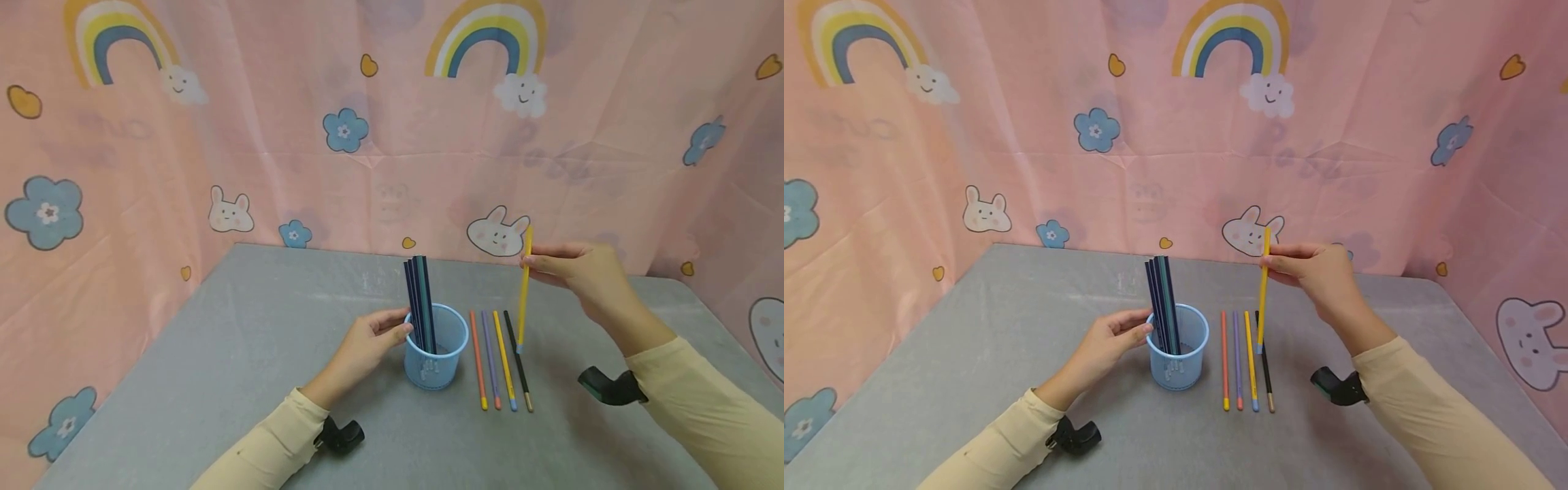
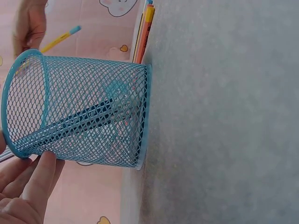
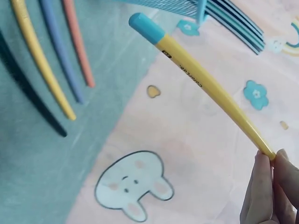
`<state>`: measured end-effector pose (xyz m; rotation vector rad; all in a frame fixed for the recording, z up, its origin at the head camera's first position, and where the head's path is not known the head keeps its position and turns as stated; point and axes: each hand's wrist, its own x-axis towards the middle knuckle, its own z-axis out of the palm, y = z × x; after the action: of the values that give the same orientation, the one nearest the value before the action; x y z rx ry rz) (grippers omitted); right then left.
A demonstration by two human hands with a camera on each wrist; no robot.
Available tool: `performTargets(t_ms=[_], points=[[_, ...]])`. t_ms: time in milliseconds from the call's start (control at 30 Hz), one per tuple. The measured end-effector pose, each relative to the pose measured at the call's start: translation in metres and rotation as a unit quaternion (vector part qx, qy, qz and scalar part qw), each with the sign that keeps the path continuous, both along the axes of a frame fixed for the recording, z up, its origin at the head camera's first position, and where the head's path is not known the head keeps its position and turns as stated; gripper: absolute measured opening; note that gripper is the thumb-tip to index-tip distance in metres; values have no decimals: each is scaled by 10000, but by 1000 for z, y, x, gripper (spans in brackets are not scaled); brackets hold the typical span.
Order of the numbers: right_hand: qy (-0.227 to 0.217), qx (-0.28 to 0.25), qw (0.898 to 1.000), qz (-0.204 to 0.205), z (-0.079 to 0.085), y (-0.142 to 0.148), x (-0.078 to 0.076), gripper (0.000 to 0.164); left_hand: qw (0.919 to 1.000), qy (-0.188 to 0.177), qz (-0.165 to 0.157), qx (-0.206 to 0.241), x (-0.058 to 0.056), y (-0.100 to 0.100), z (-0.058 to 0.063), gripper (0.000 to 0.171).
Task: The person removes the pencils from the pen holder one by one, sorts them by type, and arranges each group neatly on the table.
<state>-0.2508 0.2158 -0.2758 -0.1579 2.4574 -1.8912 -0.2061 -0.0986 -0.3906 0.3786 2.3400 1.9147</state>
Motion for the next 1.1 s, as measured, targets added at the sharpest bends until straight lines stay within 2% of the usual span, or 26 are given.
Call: performTargets(t_ms=[267, 467, 567, 800, 1100], points=[[-637, 489, 9967, -69, -28, 22, -10, 7, 10000, 11, 16, 31, 0, 0, 0, 44], [-905, 592, 9941, -122, -53, 35, -15, 48, 10000, -56, 27, 7, 0, 0, -1, 44], [-1110, 720, 9911, -125, -63, 37, -17, 55, 10000, -88, 18, 25, 0, 0, 0, 45], [-1552, 973, 9831, -53, -77, 38, -22, 57, 9999, -108, -10, 83, 0, 0, 1, 45], [-1721, 1147, 9783, 83, -92, 39, -21, 55, 9999, -85, 7, 93, 1, 0, 1, 45]])
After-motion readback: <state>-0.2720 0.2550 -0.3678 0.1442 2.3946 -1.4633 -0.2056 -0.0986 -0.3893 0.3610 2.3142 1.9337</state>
